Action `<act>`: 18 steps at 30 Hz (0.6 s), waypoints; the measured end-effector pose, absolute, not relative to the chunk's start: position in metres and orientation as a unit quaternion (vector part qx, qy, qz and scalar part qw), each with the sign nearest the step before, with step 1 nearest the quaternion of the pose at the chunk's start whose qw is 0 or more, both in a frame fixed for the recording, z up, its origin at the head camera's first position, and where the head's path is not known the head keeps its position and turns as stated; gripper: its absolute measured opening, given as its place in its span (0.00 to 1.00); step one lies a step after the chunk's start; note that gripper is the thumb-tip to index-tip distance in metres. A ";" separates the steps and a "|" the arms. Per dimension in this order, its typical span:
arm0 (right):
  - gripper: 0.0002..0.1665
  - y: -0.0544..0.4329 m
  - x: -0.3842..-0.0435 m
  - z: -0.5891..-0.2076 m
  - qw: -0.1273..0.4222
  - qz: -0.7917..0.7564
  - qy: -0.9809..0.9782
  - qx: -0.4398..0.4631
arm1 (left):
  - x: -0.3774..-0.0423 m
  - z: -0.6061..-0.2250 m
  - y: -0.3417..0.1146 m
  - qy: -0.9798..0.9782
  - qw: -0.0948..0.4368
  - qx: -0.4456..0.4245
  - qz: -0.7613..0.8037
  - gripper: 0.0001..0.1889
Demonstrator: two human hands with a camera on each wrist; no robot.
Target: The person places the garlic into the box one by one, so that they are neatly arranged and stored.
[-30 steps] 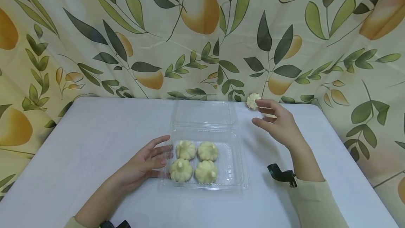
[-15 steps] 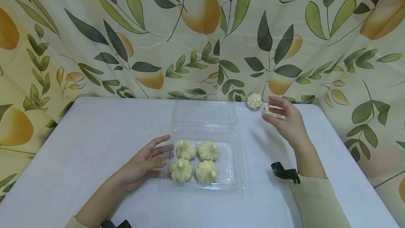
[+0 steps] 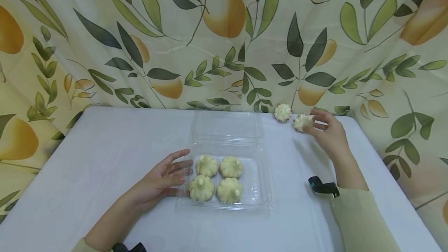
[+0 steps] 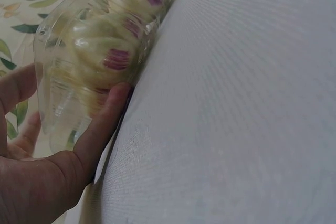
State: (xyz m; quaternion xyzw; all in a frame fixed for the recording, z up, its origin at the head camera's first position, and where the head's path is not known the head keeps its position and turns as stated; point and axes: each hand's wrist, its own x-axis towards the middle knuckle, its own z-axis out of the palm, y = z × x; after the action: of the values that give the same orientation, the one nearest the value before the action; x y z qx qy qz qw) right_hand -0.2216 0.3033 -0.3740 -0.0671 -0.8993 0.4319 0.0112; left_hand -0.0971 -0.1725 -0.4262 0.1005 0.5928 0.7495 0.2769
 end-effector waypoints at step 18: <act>0.50 0.315 -0.246 -0.379 -0.079 0.370 -0.924 -0.059 | -0.098 -0.427 -0.171 0.591 0.279 0.096 0.751 0.39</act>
State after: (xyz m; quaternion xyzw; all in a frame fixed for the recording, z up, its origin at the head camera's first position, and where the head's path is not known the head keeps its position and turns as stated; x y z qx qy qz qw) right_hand -0.2465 0.3150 -0.3788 -0.0594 -0.9237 0.3701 -0.0794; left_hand -0.0984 -0.1715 -0.4273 0.0963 0.5914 0.7506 0.2787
